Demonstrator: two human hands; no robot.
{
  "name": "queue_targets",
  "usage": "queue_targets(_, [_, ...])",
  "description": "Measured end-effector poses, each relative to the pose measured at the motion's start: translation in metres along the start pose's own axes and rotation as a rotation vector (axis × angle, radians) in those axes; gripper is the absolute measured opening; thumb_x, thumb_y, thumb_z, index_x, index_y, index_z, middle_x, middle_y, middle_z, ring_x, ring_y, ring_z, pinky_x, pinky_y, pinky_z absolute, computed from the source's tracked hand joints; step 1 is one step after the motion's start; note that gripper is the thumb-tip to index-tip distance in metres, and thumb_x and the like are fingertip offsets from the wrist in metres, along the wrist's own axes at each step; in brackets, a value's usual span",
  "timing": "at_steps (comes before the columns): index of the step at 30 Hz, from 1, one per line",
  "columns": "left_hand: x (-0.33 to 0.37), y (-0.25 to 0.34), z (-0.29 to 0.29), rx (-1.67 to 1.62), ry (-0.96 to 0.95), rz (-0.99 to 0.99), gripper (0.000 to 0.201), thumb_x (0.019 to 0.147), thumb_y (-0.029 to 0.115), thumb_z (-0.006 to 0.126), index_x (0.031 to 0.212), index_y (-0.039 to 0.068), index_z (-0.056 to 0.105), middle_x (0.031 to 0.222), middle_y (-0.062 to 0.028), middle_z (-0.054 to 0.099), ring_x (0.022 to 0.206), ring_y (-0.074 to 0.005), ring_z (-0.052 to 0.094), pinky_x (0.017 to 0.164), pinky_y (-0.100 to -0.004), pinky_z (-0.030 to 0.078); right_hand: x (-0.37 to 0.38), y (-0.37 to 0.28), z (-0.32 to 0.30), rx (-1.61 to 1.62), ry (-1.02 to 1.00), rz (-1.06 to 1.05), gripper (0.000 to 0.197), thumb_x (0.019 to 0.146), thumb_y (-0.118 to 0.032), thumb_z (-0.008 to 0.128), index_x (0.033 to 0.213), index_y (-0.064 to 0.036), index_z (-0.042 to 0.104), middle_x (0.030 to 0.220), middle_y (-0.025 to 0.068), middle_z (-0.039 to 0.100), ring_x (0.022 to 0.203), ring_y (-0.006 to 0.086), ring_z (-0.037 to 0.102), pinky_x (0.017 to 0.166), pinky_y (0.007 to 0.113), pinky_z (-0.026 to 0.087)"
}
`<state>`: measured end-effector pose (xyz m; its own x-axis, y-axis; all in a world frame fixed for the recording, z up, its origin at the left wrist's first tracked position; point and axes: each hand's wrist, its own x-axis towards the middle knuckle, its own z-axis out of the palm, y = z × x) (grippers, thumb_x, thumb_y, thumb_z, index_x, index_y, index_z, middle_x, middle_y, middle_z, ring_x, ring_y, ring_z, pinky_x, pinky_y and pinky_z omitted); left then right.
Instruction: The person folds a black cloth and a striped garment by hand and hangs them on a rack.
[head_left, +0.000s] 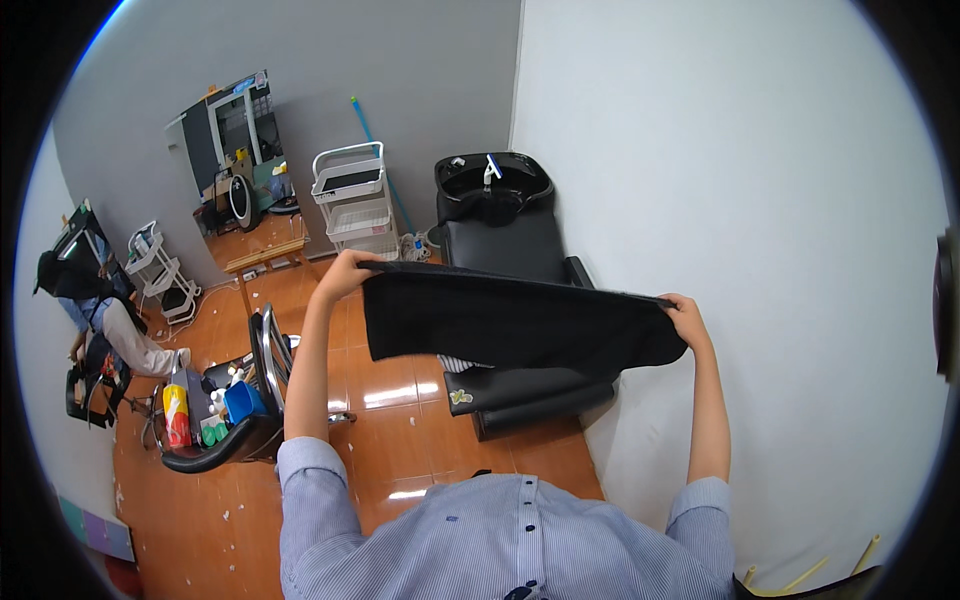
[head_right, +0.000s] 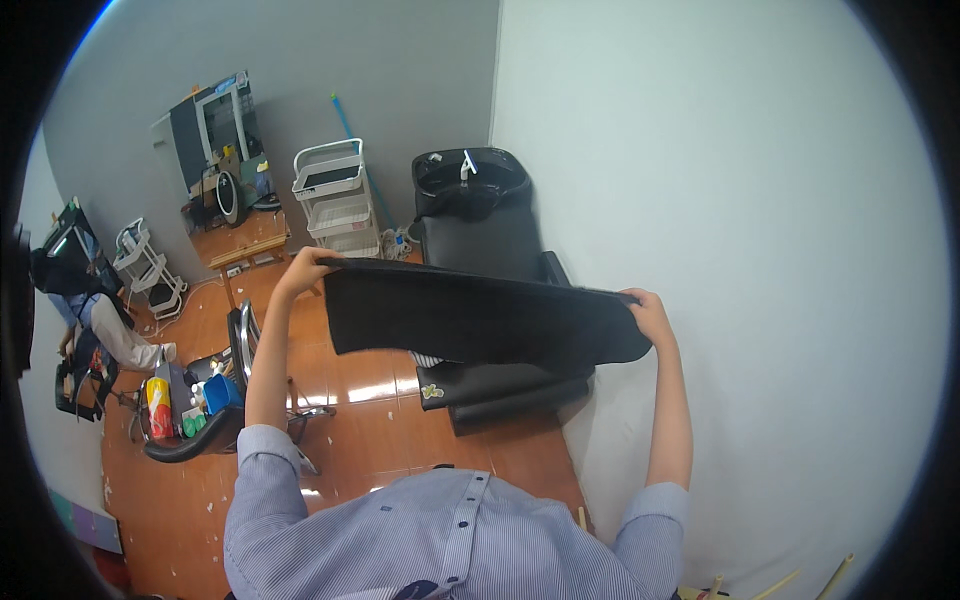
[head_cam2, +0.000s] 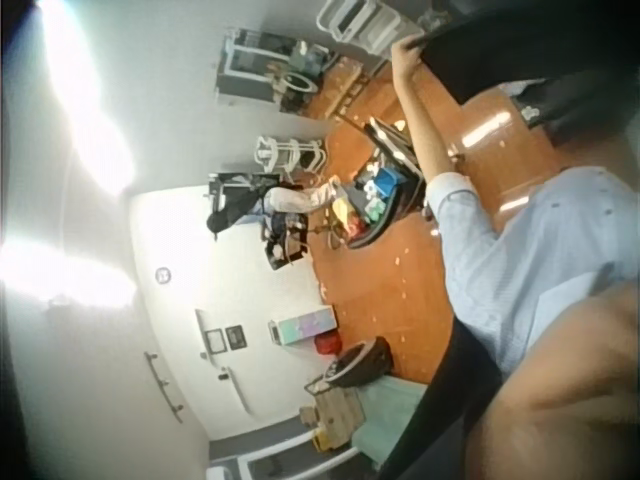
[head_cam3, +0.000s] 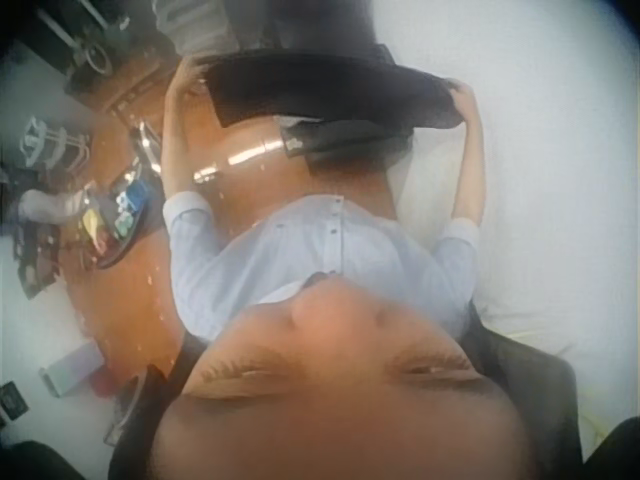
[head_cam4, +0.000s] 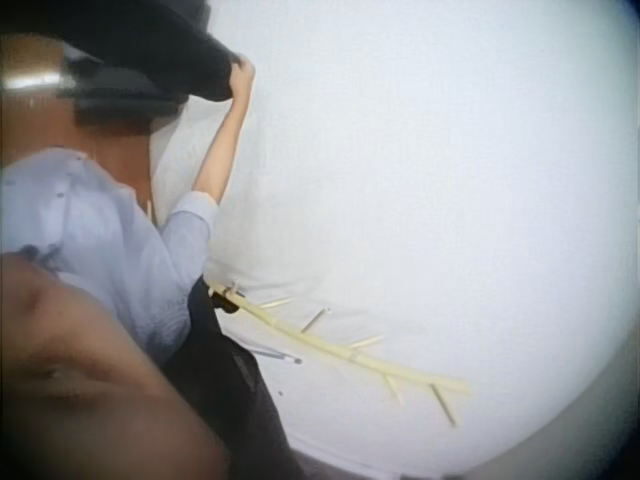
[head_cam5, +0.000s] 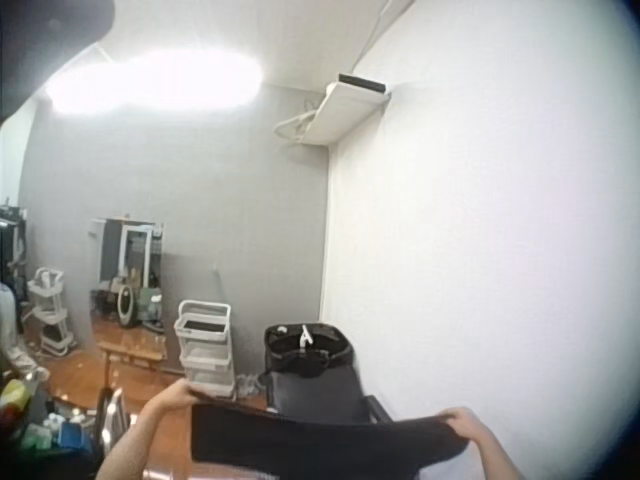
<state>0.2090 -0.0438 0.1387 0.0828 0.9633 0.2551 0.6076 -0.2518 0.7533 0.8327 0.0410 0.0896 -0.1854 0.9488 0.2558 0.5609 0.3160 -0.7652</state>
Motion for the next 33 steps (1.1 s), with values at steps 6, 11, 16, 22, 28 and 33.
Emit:
queue_targets(6, [-0.008, -0.016, -0.044, -0.356, -0.024, -0.049, 0.025, 0.081, -0.001, 0.056, 0.103, 0.000, 0.067, 0.096, -0.0047, 0.067, 0.085, -0.0121, 0.060, 0.080, -0.0259, 0.048, -0.007, -0.040, -0.006, -0.363, 0.119, 0.119, 0.013, 0.077, -0.008, 0.064, 0.084, 0.0030, 0.065, 0.075, 0.0060, 0.065, 0.067, 0.0151, 0.059, 0.065, 0.028, 0.047])
queue_targets(11, [-0.020, -0.024, -0.070, -0.875, -0.027, 0.033, 0.032, 0.085, 0.009, 0.057, 0.115, -0.002, 0.060, 0.097, -0.0076, 0.066, 0.089, -0.0137, 0.063, 0.082, -0.0253, 0.050, -0.010, -0.042, -0.015, 0.293, -0.055, 0.083, 0.009, 0.077, -0.006, 0.067, 0.083, 0.0007, 0.066, 0.078, 0.0067, 0.067, 0.071, 0.0159, 0.063, 0.067, 0.030, 0.049])
queue_targets(16, [-0.013, -0.054, -0.052, -1.361, 0.273, -0.265, 0.024, 0.091, 0.026, 0.054, 0.090, 0.003, 0.062, 0.092, -0.0082, 0.065, 0.085, -0.0170, 0.064, 0.070, -0.0254, 0.052, -0.011, -0.003, 0.022, 1.200, -0.042, -0.034, 0.017, 0.083, -0.012, 0.064, 0.094, 0.0011, 0.063, 0.087, 0.0100, 0.067, 0.083, 0.0226, 0.065, 0.081, 0.034, 0.052])
queue_targets(22, [-0.015, -0.073, 0.025, -1.427, 0.070, -0.091, 0.037, 0.093, 0.044, 0.043, 0.102, 0.012, 0.057, 0.114, -0.0092, 0.057, 0.113, -0.0300, 0.050, 0.093, -0.0551, 0.042, -0.001, -0.013, 0.117, 1.617, -0.001, 0.214, 0.030, 0.092, -0.020, 0.051, 0.110, 0.0038, 0.054, 0.110, 0.0169, 0.060, 0.101, 0.0281, 0.059, 0.092, 0.041, 0.046])
queue_targets(28, [-0.003, -0.044, 0.154, -1.156, -0.360, -0.375, 0.063, 0.088, 0.050, 0.053, 0.134, 0.009, 0.039, 0.137, -0.0135, 0.037, 0.128, -0.0310, 0.034, 0.099, -0.0510, 0.035, 0.015, -0.115, 0.211, 1.525, -0.419, 0.248, 0.030, 0.091, -0.012, 0.050, 0.116, 0.0047, 0.048, 0.119, 0.0255, 0.054, 0.110, 0.0342, 0.054, 0.095, 0.043, 0.045])
queue_targets(33, [0.020, 0.024, 0.185, -0.796, -0.420, -0.219, 0.047, 0.085, 0.039, 0.063, 0.119, 0.008, 0.052, 0.110, -0.0035, 0.056, 0.107, -0.0153, 0.049, 0.088, -0.0351, 0.041, 0.026, -0.155, 0.234, 1.517, -0.382, 0.319, 0.026, 0.091, -0.009, 0.050, 0.112, 0.0069, 0.049, 0.110, 0.0250, 0.058, 0.105, 0.0334, 0.058, 0.091, 0.040, 0.048])
